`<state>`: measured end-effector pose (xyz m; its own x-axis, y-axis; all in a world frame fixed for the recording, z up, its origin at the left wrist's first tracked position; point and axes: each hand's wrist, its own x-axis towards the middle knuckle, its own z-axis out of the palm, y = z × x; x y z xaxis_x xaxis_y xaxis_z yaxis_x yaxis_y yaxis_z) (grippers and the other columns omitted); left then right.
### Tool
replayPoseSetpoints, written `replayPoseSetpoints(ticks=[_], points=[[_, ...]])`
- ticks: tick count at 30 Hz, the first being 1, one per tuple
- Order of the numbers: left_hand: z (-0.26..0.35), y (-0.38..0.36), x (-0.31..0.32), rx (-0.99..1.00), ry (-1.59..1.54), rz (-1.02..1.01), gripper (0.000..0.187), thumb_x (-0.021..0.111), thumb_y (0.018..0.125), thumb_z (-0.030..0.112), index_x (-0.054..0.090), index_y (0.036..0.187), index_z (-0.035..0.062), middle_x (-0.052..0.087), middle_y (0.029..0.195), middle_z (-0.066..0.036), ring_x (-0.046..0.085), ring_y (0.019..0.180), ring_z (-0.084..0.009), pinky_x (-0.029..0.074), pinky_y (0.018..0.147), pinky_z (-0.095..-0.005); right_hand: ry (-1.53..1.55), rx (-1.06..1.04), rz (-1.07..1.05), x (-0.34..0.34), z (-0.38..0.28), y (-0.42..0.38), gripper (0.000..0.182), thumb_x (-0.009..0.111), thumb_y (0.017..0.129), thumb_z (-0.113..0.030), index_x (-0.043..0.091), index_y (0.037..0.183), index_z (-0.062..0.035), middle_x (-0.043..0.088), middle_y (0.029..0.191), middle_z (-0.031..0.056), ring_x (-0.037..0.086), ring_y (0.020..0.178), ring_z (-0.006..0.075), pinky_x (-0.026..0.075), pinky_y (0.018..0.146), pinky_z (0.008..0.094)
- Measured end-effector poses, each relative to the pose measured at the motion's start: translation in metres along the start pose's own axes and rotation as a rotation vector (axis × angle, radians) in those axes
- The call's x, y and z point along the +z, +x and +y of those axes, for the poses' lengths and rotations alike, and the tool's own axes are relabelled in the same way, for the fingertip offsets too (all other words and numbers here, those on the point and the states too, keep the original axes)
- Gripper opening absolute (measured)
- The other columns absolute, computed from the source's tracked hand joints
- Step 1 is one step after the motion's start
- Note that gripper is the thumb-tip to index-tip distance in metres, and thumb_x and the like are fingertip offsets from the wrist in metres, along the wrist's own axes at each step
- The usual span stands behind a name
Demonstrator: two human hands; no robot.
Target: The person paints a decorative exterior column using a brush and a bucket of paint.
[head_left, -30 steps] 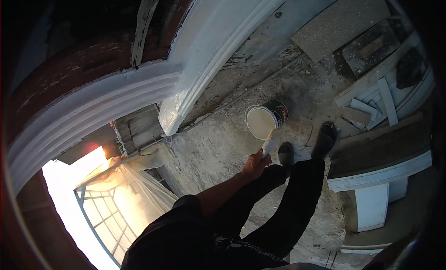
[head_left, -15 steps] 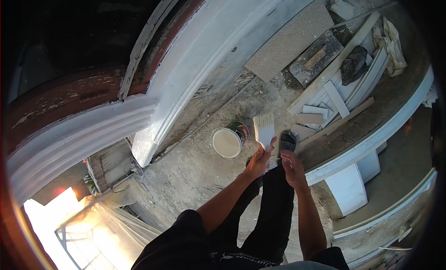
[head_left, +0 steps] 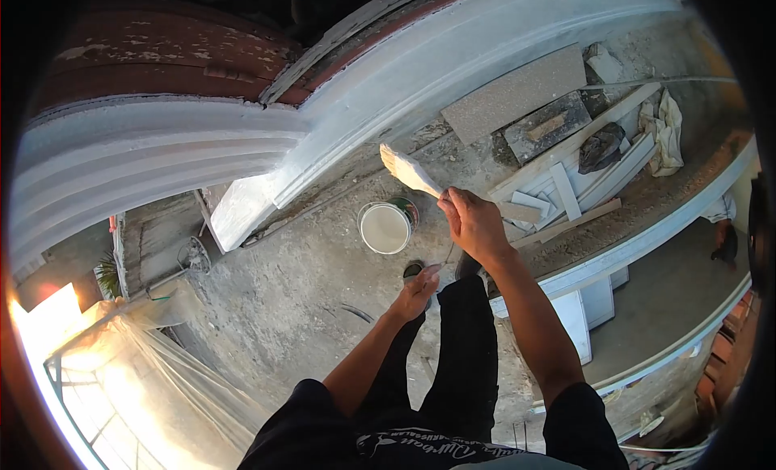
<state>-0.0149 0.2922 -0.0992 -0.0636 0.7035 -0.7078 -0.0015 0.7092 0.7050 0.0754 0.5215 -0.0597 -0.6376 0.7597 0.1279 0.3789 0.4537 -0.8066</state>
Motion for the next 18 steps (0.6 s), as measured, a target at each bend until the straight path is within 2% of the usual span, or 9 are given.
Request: replayPoseSetpoints(ticks=[1,3,4,5,7,10,14,16,18], points=[[-0.031,-0.019,-0.005,-0.031,0.131,0.06,0.047,0.051,0.099,0.037,0.052,0.133,0.0053,0.054,0.135,-0.018,0.049,0.125,-0.032,0.04,0.103,-0.0416,-0.045,-0.048,-0.039,0.017,-0.008,0.015,0.018,0.058,0.096,-0.021,0.057,0.092,-0.0033,0.067,0.077,0.0127,0.068,0.066,0.0304,0.055,0.057,0.0385],[-0.097,-0.057,-0.018,-0.074,0.528,0.112,0.044,0.054,0.094,0.036,0.056,0.128,0.0074,0.06,0.127,-0.018,0.052,0.121,-0.0381,0.041,0.102,-0.0472,-0.14,-0.062,-0.178,0.045,-0.03,0.043,0.021,0.055,0.097,-0.024,0.059,0.093,-0.0036,0.067,0.076,0.0142,0.068,0.066,0.0309,0.055,0.059,0.0398],[-0.114,-0.077,-0.024,-0.173,0.614,0.126,0.047,0.055,0.093,0.038,0.056,0.129,0.0074,0.06,0.128,-0.018,0.054,0.119,-0.04,0.041,0.102,-0.05,-0.19,-0.038,-0.271,0.053,-0.038,0.06,0.022,0.053,0.097,-0.024,0.059,0.093,-0.0036,0.067,0.075,0.0149,0.068,0.066,0.0311,0.055,0.06,0.0404],[-0.13,-0.099,-0.029,-0.279,0.698,0.135,0.05,0.055,0.092,0.041,0.055,0.13,0.0075,0.06,0.128,-0.018,0.055,0.116,-0.0418,0.04,0.102,-0.0528,-0.209,-0.067,-0.243,0.059,-0.032,0.071,0.022,0.053,0.097,-0.024,0.06,0.091,-0.0035,0.067,0.075,0.0155,0.068,0.067,0.0316,0.055,0.061,0.0413],[-0.157,-0.132,-0.041,-0.487,0.675,0.119,0.058,0.053,0.091,0.048,0.054,0.132,0.0074,0.058,0.129,-0.021,0.055,0.117,-0.0433,0.039,0.103,-0.0543,-0.294,-0.055,-0.162,0.058,-0.02,0.092,0.023,0.054,0.097,-0.023,0.062,0.089,-0.0035,0.067,0.076,0.0164,0.068,0.069,0.0334,0.055,0.064,0.0433],[-0.163,-0.165,-0.053,-0.69,0.554,0.111,0.062,0.051,0.091,0.053,0.053,0.133,0.0077,0.056,0.129,-0.026,0.051,0.123,-0.0439,0.038,0.104,-0.0543,-0.47,0.143,-0.077,-0.008,0.017,0.107,0.023,0.055,0.095,-0.023,0.065,0.089,-0.0035,0.069,0.079,0.0175,0.068,0.073,0.0371,0.054,0.067,0.0459],[-0.174,-0.182,-0.058,-0.711,0.496,0.062,0.076,0.052,0.087,0.061,0.043,0.142,0.0098,0.049,0.135,-0.03,0.047,0.127,-0.0461,0.038,0.105,-0.0539,-0.702,0.273,0.126,-0.088,0.038,0.106,0.019,0.057,0.092,-0.02,0.066,0.089,-0.0032,0.069,0.082,0.0196,0.069,0.08,0.0368,0.055,0.068,0.0446],[-0.172,-0.185,-0.061,-0.762,0.47,0.034,0.084,0.054,0.085,0.064,0.036,0.147,0.0108,0.043,0.14,-0.032,0.046,0.128,-0.0477,0.037,0.107,-0.0535,-0.799,0.266,0.19,-0.089,0.051,0.113,0.018,0.058,0.092,-0.019,0.065,0.091,-0.002,0.069,0.083,0.0202,0.07,0.08,0.0367,0.056,0.069,0.0442],[-0.181,-0.19,-0.062,-0.798,0.487,-0.021,0.092,0.055,0.082,0.067,0.027,0.151,0.0126,0.036,0.144,-0.034,0.043,0.13,-0.0497,0.036,0.108,-0.0538,-0.82,0.311,0.068,-0.051,0.036,0.114,0.02,0.059,0.091,-0.019,0.063,0.097,-0.0003,0.069,0.085,0.0206,0.07,0.08,0.0369,0.057,0.069,0.0443]])
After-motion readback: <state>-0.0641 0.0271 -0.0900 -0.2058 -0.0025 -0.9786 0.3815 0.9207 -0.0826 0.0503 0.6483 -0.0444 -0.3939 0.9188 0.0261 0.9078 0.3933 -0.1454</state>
